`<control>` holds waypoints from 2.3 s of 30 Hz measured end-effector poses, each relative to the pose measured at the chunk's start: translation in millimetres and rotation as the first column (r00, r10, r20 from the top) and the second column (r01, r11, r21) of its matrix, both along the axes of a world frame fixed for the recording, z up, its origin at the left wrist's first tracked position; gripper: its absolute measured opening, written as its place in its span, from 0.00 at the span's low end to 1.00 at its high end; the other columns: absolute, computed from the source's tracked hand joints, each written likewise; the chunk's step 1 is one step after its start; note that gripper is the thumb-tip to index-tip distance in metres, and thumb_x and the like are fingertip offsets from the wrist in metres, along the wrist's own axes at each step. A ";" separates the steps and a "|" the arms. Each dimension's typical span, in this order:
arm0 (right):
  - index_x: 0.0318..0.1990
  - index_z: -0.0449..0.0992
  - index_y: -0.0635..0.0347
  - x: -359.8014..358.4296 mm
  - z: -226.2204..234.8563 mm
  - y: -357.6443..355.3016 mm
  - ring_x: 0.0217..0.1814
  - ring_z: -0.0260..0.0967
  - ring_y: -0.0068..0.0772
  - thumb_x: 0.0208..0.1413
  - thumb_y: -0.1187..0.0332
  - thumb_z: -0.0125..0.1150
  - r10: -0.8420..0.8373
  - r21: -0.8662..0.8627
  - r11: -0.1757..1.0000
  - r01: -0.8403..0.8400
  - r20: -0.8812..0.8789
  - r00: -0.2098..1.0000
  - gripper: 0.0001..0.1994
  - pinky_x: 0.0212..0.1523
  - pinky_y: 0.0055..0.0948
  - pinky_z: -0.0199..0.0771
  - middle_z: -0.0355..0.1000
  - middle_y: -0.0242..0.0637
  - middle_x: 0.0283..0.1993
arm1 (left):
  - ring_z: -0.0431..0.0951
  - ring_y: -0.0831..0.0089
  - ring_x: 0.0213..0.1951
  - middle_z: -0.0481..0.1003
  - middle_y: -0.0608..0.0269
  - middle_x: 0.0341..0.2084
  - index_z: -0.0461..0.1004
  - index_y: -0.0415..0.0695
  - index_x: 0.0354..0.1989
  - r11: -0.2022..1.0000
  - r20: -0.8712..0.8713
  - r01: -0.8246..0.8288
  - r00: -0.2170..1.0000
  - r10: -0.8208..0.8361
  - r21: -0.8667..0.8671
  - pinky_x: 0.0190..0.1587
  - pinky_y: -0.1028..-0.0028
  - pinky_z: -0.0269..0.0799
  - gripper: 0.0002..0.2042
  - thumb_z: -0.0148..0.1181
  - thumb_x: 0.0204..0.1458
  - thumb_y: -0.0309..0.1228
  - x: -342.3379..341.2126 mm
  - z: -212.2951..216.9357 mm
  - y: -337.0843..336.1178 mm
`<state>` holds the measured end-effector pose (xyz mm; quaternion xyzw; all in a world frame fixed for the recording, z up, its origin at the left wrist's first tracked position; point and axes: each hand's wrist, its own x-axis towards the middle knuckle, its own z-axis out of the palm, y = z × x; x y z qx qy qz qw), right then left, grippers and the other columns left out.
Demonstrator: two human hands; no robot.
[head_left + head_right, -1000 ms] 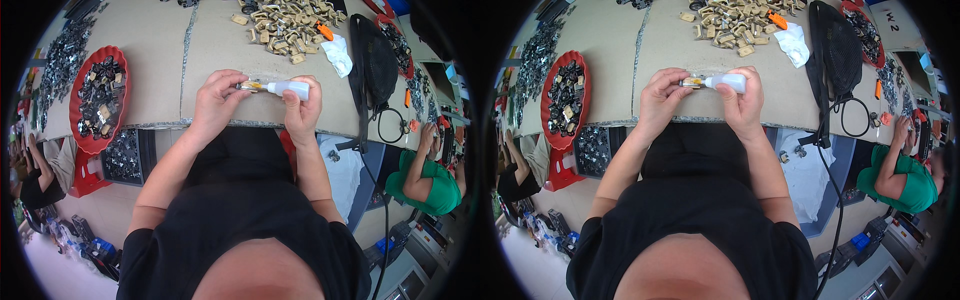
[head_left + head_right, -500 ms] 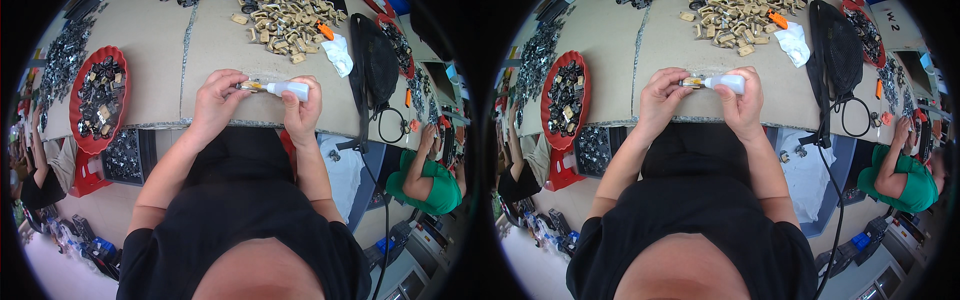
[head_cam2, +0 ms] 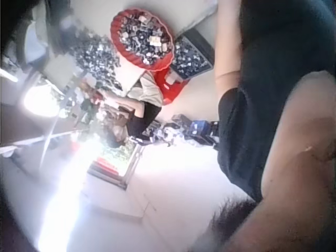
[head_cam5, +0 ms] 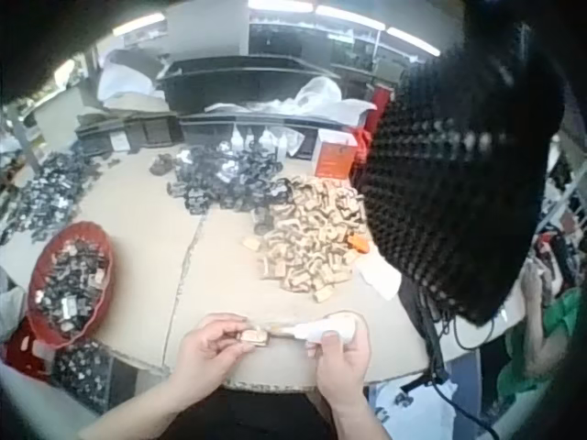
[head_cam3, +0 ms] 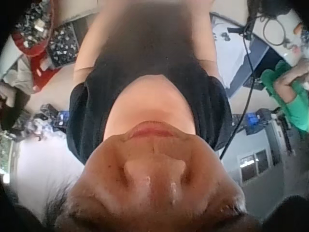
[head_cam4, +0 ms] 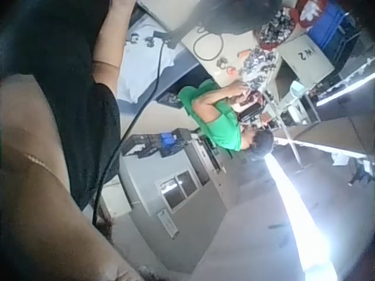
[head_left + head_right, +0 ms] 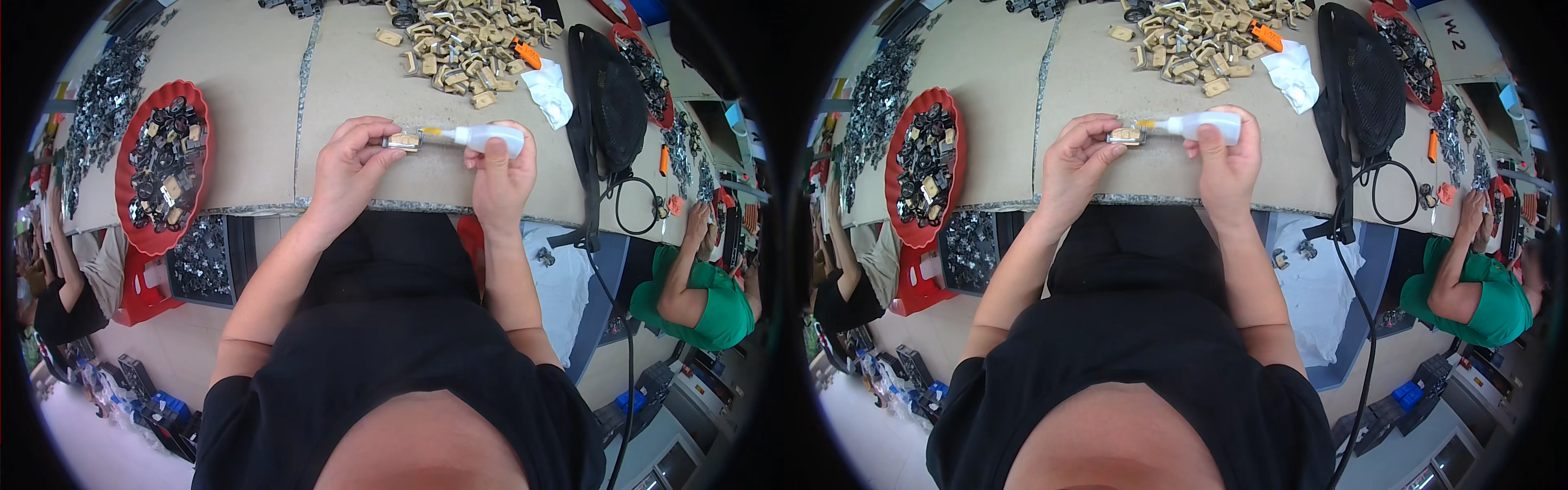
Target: Apply glue to small plastic components and assemble them on a workbench.
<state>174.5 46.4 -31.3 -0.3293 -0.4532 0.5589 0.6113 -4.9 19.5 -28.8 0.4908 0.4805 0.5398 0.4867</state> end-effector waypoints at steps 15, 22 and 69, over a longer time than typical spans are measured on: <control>0.47 0.64 0.61 -46.5 16.1 -18.1 0.42 0.65 0.24 0.61 0.63 0.40 0.173 -0.258 0.933 -0.252 -0.294 0.940 0.13 0.44 0.26 0.66 0.66 0.35 0.42 | 0.61 0.69 0.55 0.60 0.56 0.55 0.73 0.41 0.40 0.976 0.433 0.215 0.879 -0.201 0.018 0.55 0.70 0.60 0.11 0.58 0.47 0.21 21.4 33.7 3.3; 0.41 0.70 0.65 41.4 17.9 82.2 0.36 0.66 0.39 0.52 0.73 0.50 -0.469 0.448 0.879 0.162 0.755 0.459 0.09 0.38 0.32 0.66 0.69 0.42 0.35 | 0.64 0.62 0.54 0.62 0.57 0.49 0.73 0.40 0.38 0.971 0.319 0.237 0.917 -0.238 0.043 0.58 0.65 0.58 0.12 0.61 0.44 0.22 -4.2 39.4 -9.7; 0.30 0.69 0.55 -216.0 -97.5 -101.5 0.29 0.71 0.46 0.51 0.45 0.45 0.238 -0.131 0.769 -0.626 0.967 0.091 0.21 0.31 0.41 0.67 0.72 0.41 0.23 | 0.68 0.75 0.46 0.65 0.65 0.44 0.75 0.42 0.35 0.916 0.166 0.026 0.985 0.044 -0.399 0.51 0.76 0.64 0.09 0.63 0.43 0.22 -146.0 -115.0 -238.1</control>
